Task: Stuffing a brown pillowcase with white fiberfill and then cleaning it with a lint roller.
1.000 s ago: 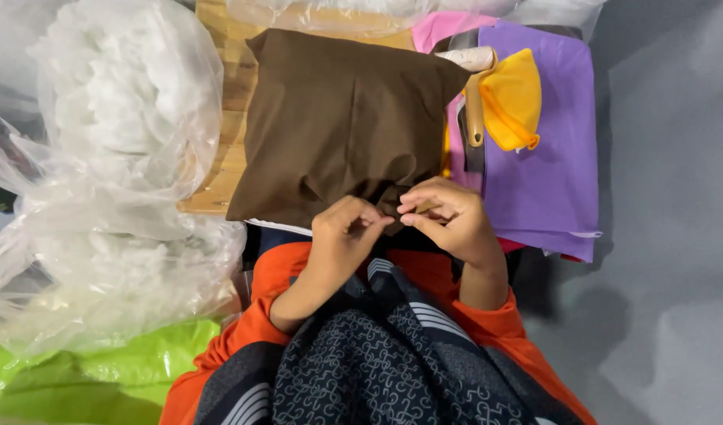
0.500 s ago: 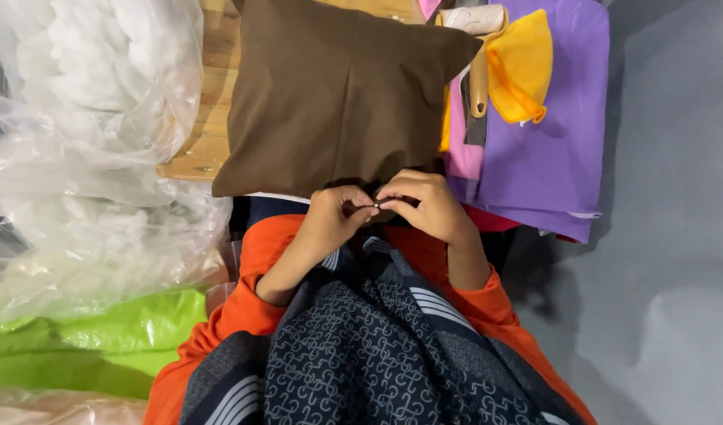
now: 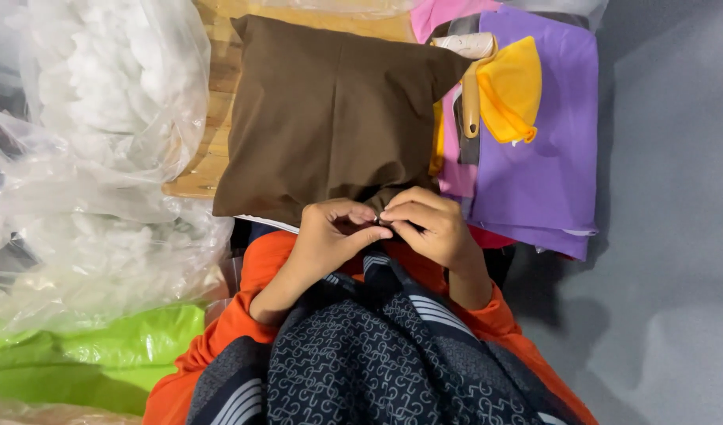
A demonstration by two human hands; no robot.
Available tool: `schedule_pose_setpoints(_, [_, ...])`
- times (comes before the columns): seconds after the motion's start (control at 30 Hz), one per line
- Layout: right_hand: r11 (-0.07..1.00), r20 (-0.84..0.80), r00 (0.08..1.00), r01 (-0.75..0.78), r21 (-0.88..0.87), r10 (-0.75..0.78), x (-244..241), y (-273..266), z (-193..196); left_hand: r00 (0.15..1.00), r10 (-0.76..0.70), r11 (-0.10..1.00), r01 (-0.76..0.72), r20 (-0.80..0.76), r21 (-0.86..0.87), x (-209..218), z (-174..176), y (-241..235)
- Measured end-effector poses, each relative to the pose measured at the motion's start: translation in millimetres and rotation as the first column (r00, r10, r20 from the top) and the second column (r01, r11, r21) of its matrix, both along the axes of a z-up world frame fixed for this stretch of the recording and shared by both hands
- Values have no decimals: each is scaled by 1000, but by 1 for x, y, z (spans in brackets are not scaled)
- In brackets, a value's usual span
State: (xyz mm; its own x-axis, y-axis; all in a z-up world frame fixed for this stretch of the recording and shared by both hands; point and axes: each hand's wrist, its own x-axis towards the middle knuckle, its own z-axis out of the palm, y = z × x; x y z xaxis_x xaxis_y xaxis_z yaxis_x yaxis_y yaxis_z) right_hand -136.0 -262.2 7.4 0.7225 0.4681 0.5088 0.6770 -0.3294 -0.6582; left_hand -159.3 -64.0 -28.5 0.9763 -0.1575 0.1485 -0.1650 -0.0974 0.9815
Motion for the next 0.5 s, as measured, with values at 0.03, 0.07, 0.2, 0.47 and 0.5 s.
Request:
schedule_pose_setpoints(0.03, [1000,5,1000,-5,-2,5,-1,0,1,1000,5,1000,-5,5,-2,1,8,1])
schedule_pose_setpoints(0.07, [1000,8,1000,5,-8,-5,-1,0,2,999,-34,999,34,0,-18,1,17,3])
schedule_pose_setpoints(0.2, [1000,-17,1000,-20,1,20,-4,-4,4,992,-125,992,126,30,-31,1,27,8])
schedule_pose_setpoints(0.47, [1000,37,999,-24,14,23,-10,-22,9,978,-136,798,13,159,602,-4,5,30])
schedule_pose_setpoints(0.5, [999,19,1000,-6,35,5,-9,-30,12,981,-105,663,-51,160,747,-6,-1,35])
